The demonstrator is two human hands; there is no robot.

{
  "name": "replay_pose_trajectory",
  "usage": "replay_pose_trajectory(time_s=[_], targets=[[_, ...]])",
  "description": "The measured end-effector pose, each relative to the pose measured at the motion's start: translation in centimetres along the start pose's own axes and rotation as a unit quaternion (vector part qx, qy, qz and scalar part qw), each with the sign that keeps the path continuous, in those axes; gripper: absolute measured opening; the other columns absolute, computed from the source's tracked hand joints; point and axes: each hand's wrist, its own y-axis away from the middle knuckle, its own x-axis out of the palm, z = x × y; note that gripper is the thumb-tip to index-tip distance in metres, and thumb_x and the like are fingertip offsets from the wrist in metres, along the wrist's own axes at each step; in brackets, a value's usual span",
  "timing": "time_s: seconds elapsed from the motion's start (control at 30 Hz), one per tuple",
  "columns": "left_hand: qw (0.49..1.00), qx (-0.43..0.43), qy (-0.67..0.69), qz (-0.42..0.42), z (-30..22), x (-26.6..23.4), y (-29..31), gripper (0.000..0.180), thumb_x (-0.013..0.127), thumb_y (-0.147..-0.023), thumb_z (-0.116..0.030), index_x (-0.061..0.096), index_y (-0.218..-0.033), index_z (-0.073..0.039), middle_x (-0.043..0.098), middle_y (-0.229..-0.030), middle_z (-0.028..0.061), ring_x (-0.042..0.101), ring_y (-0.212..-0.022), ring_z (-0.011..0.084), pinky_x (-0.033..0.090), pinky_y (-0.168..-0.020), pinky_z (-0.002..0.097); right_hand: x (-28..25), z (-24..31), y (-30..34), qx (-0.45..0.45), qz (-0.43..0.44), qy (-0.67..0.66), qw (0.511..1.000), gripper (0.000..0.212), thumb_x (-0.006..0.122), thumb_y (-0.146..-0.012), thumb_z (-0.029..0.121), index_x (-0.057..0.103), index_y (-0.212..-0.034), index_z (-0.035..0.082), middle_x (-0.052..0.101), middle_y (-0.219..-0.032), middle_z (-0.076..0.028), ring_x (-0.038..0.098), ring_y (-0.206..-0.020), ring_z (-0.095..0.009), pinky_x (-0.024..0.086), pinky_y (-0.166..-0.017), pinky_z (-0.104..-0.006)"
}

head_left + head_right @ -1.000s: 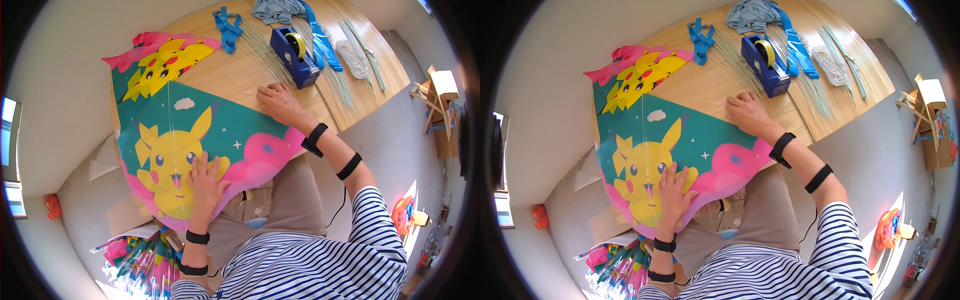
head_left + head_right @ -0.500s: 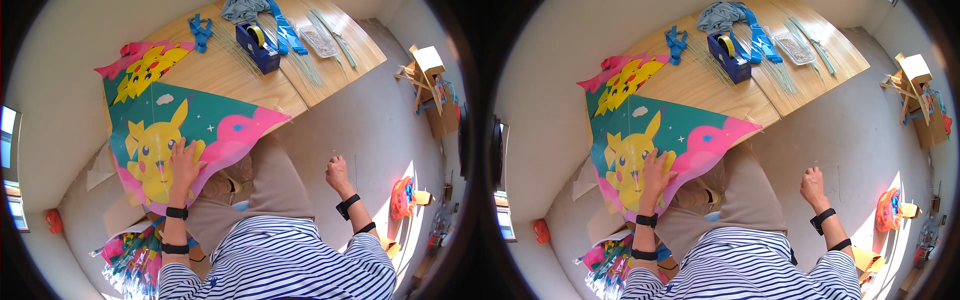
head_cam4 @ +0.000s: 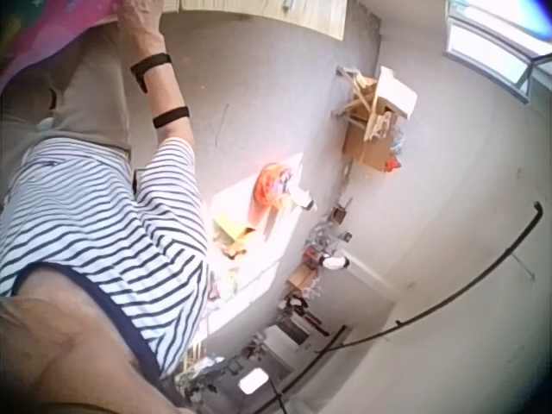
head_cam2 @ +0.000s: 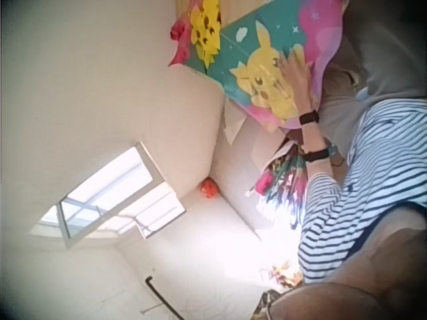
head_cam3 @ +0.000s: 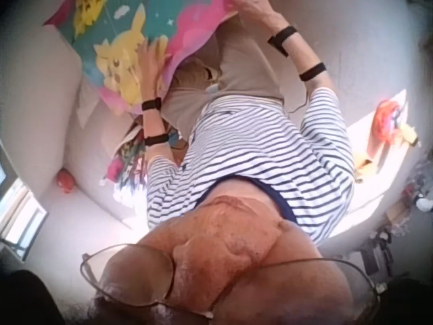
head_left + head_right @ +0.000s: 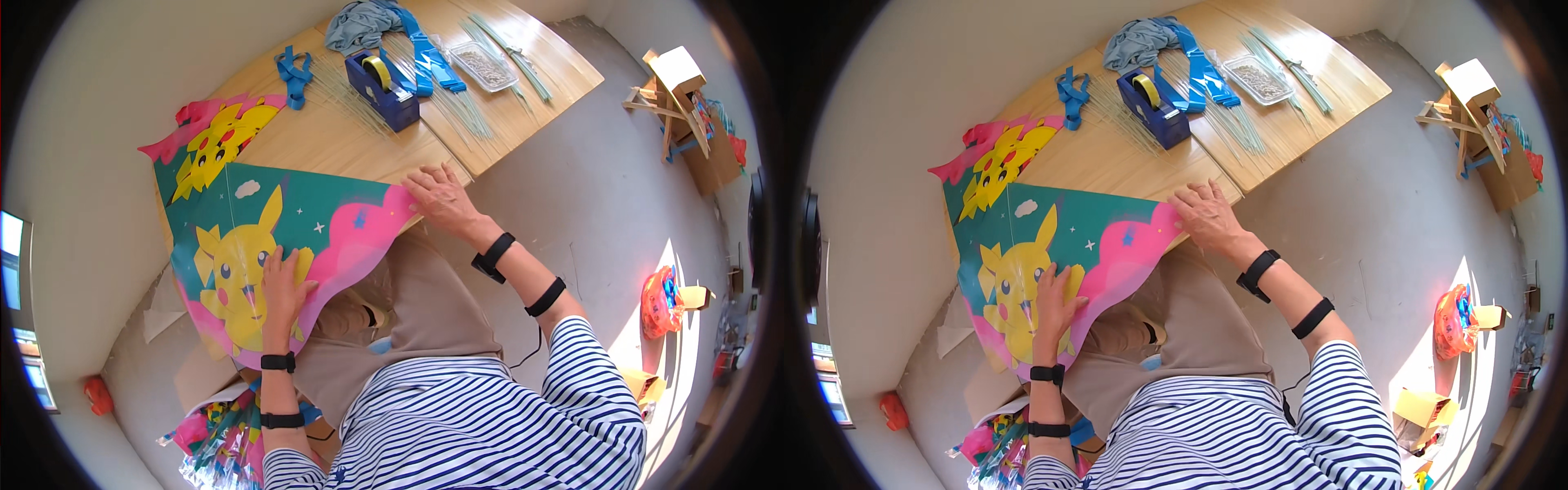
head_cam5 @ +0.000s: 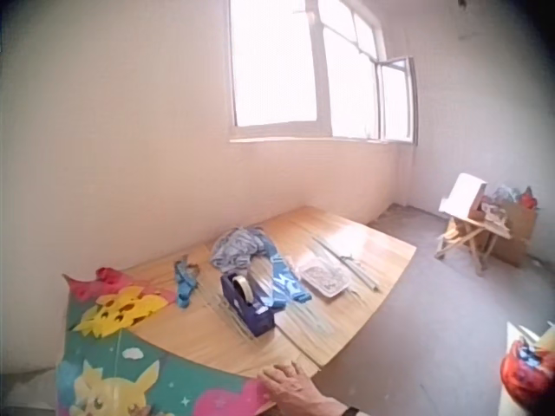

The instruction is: Assembling a plastic kite by attaching support rods and securing them with adhesive tape.

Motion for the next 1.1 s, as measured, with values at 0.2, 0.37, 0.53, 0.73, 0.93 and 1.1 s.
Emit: replay_pose_trajectory(time_s=[0.2,0.37,0.53,0.73,0.93,1.1], targets=[[1.0,0.001,0.004,-0.016,-0.3,-0.5,0.6,0.075,0.084,-0.075,-0.027,0.055,-0.142,-0.01,0.038,-0.155,0.0199,0.031,-0.144,0.0438,0.03,-0.115,0.0549,-2.7,-2.2,4.4,0.018,0.037,0.053,0.998,0.021,0.073,-0.083,0.022,0.069,-0.1,0.009,0.066,-0.107,-0.003,0.055,-0.121,-0.03,0.024,-0.117,-0.0661],[1.0,0.009,0.004,-0.008,-1.1,-0.4,0.0,0.073,0.082,-0.076,-0.027,0.055,-0.142,-0.009,0.039,-0.154,0.0208,0.033,-0.143,0.0442,0.03,-0.115,0.0539,-8.0,-6.6,12.6,0.194,0.126,0.135,0.964,0.005,0.068,-0.08,0.007,0.07,-0.083,0.005,0.068,-0.09,-0.009,0.06,-0.109,-0.03,0.026,-0.117,-0.0654],[0.999,0.01,-0.023,-0.029,-0.8,-0.9,0.6,0.071,0.082,-0.075,-0.025,0.057,-0.139,-0.006,0.041,-0.153,0.0229,0.036,-0.142,0.0434,0.031,-0.117,0.0508,-8.5,-6.4,7.6,0.166,0.01,0.13,0.978,0.031,0.063,-0.079,-0.001,0.069,-0.109,0.006,0.069,-0.102,-0.01,0.058,-0.114,-0.032,0.027,-0.117,-0.0626],[1.0,0.01,-0.011,-0.014,-0.2,-0.3,0.3,0.073,0.081,-0.078,-0.028,0.054,-0.144,-0.012,0.038,-0.156,0.0172,0.031,-0.145,0.0441,0.03,-0.114,0.0542,-2.9,0.0,2.6,-0.034,0.03,0.017,0.999,0.056,0.076,-0.079,0.018,0.061,-0.133,0.013,0.059,-0.137,-0.005,0.048,-0.135,-0.029,0.025,-0.12,-0.0591],[1.0,-0.008,-0.008,-0.003,-0.6,0.0,0.3,0.074,0.082,-0.077,-0.027,0.053,-0.144,-0.012,0.037,-0.157,0.0166,0.03,-0.146,0.0432,0.029,-0.115,0.0545,-2.0,-3.3,15.5,0.117,0.289,0.105,0.944,0.042,0.075,-0.08,0.019,0.066,-0.12,0.008,0.062,-0.123,-0.012,0.052,-0.128,-0.03,0.028,-0.118,-0.0594],[1.0,-0.013,-0.001,-0.008,-0.4,-0.3,0.8,0.074,0.081,-0.077,-0.027,0.054,-0.144,-0.013,0.037,-0.157,0.0159,0.029,-0.146,0.0426,0.028,-0.114,0.0552,-3.4,-2.9,13.6,0.144,0.073,0.052,0.986,0.03,0.071,-0.084,0.014,0.065,-0.11,0.0,0.065,-0.115,-0.014,0.057,-0.112,-0.036,0.041,-0.106,-0.0581]])
